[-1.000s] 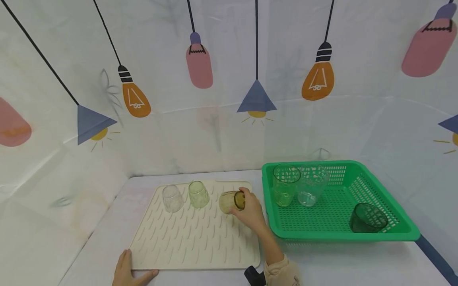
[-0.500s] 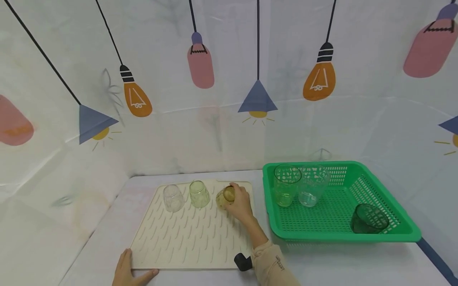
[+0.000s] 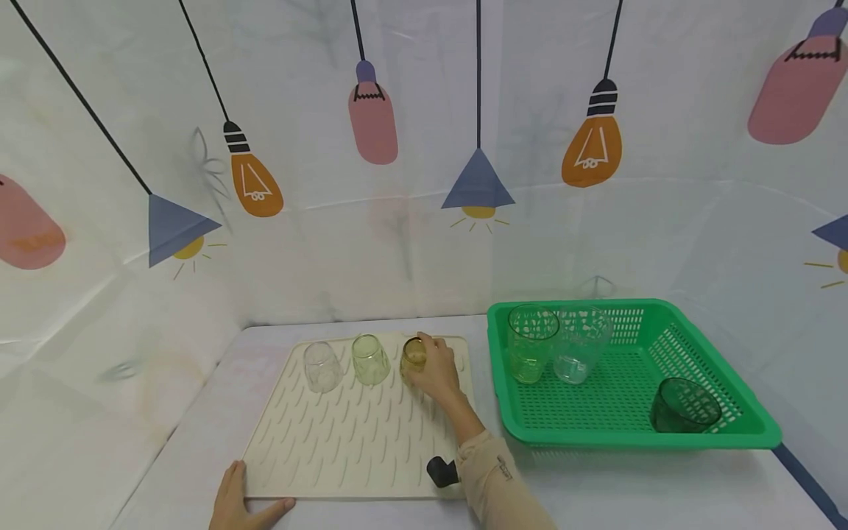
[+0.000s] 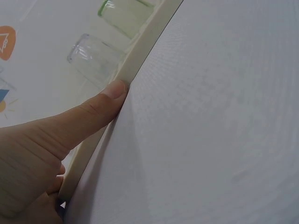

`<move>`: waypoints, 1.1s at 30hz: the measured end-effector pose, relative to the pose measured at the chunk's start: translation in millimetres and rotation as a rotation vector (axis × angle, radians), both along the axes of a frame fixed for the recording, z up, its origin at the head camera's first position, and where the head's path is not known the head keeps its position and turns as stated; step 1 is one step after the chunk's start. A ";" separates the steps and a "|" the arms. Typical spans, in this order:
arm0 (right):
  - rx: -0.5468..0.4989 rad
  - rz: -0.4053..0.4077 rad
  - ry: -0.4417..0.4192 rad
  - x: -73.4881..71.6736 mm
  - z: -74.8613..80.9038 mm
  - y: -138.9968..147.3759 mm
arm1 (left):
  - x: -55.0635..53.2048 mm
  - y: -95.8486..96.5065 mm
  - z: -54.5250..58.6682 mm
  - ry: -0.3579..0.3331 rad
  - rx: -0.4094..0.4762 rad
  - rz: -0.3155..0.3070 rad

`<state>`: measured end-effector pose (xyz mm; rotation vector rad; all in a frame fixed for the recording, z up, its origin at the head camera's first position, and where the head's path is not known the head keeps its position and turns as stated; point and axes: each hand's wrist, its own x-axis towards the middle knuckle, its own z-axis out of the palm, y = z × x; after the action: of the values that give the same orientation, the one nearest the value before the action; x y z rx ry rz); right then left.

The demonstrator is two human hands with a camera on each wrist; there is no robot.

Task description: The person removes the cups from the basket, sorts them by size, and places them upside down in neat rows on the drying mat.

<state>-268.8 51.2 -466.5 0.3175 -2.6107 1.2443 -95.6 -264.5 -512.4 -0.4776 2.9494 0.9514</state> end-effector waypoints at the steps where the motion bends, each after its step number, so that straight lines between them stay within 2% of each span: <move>1: -0.005 0.006 -0.001 -0.6 -0.1 -0.8 | 0.0 0.2 0.3 0.001 0.001 0.000; 10: 0.002 0.032 -0.002 -4.3 -3.8 -2.6 | 0.0 -0.3 -1.4 0.007 -0.004 0.007; 16: 0.016 0.107 0.011 -7.3 -2.5 -0.2 | -0.5 0.5 -1.8 0.011 0.004 0.011; 21: -0.017 0.147 -0.006 -8.0 -6.0 2.9 | 0.0 0.2 -2.6 0.012 0.007 0.011; 26: -0.059 0.131 -0.020 -5.2 -11.8 2.8 | 0.8 -1.6 -3.8 0.011 -0.005 0.008; 33: -0.076 0.056 -0.019 3.9 -10.1 -0.7 | 1.4 -2.6 -1.7 0.018 0.001 0.001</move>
<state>-264.9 50.5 -476.6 0.3687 -2.5791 1.3665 -94.3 -267.1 -514.1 -0.4736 2.9647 0.9630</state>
